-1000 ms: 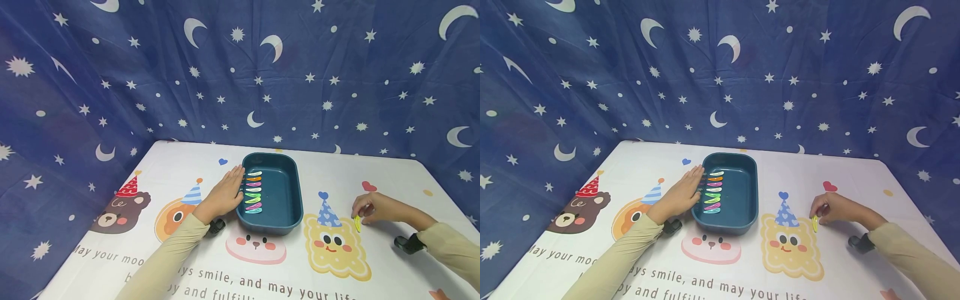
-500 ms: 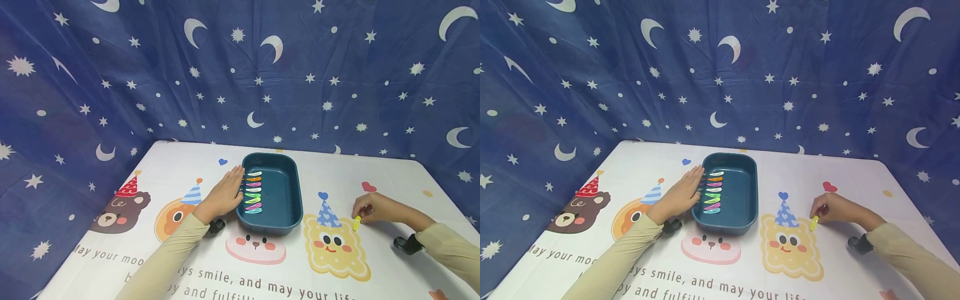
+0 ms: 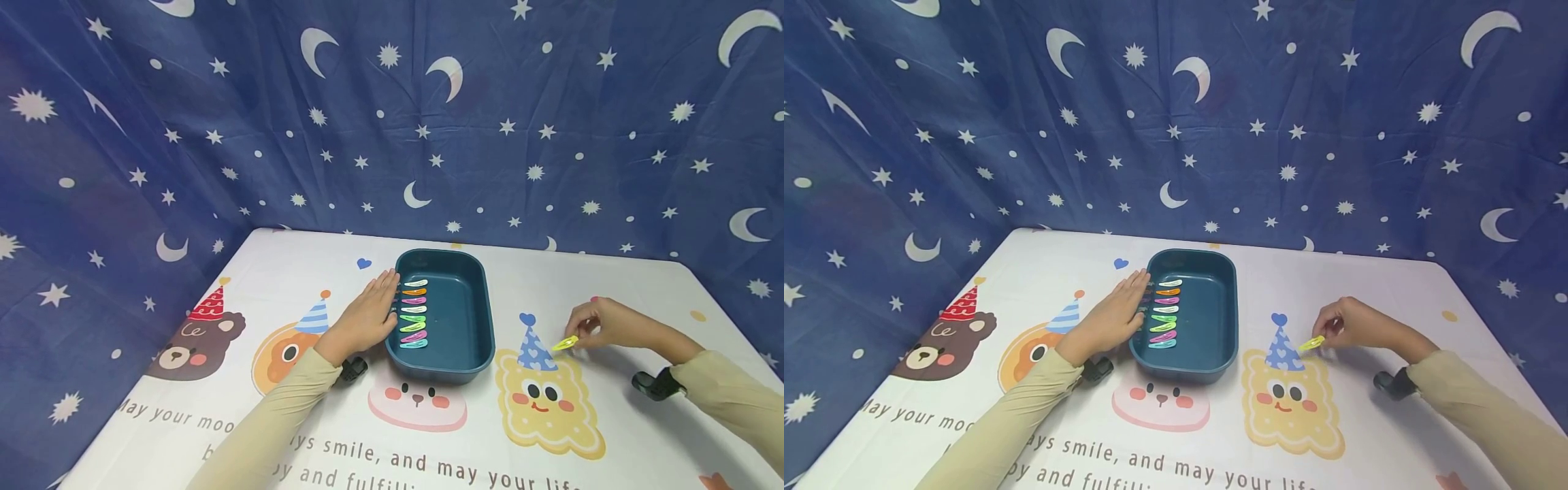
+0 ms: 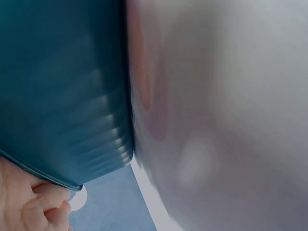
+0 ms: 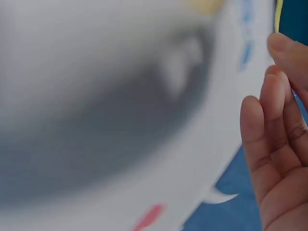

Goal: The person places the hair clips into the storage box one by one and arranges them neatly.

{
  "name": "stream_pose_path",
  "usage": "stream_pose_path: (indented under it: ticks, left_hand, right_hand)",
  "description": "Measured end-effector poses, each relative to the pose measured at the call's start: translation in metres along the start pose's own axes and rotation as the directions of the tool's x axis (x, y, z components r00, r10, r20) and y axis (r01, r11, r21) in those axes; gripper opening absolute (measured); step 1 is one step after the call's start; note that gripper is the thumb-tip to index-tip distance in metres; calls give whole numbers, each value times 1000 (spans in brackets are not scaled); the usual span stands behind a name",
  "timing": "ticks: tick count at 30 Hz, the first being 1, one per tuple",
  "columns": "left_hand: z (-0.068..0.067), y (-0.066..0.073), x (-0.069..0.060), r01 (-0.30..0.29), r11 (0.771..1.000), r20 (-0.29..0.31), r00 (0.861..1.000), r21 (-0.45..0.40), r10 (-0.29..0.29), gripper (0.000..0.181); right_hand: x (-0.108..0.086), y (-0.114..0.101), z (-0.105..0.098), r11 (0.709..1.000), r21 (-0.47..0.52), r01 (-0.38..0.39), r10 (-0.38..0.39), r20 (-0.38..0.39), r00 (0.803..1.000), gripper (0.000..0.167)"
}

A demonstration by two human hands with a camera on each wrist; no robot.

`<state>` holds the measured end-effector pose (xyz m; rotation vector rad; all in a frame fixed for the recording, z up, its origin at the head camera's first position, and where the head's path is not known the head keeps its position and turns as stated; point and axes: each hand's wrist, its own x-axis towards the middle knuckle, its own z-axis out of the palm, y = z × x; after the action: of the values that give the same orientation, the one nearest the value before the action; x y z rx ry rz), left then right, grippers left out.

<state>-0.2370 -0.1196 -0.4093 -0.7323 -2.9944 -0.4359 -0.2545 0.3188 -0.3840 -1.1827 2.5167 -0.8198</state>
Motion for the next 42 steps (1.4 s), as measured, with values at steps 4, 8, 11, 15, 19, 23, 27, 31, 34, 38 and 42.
stream_pose_path:
  ticks: [4,8,11,15,19,23,27,31,34,38,42]
  left_hand:
    - [0,-1,0,0,1000,2,1000,-3,0,69]
    - [0,0,0,-2,1000,-1,1000,-5,2,69]
    - [0,0,0,-6,1000,-7,1000,-9,6,69]
    - [-1,0,-1,-7,1000,-6,1000,-8,7,70]
    - [-1,0,0,-3,1000,-1,1000,-5,3,69]
    - [0,0,0,0,1000,-4,1000,-9,0,69]
    - [0,0,0,4,1000,-5,1000,-9,-4,69]
    - [1,0,1,3,1000,0,1000,-4,-3,70]
    - [0,0,1,-1,1000,2,1000,-1,1,69]
    - [0,-1,1,-5,1000,6,1000,6,5,69]
    - [0,-2,0,-13,1000,4,1000,9,13,69]
  right_hand:
    - [24,-27,-9,999,-32,-27,26,-20,999,20]
    - [50,-55,-13,996,-50,-78,77,-23,997,17]
    - [70,-72,-14,995,-45,-94,94,-6,996,17]
    - [97,-89,-13,996,-37,-77,79,45,996,16]
    - [123,-102,-9,999,-26,-44,47,118,992,14]
    - [147,-114,-1,1000,11,-21,18,193,981,13]
    - [168,-123,10,1000,27,-9,1,263,965,12]
    - [185,-130,23,1000,7,27,-28,316,948,10]
    - [195,-132,33,998,-20,52,-41,354,935,10]
    - [205,-130,44,997,-35,63,-43,408,912,10]
    - [211,-128,53,998,-36,48,-27,455,890,11]
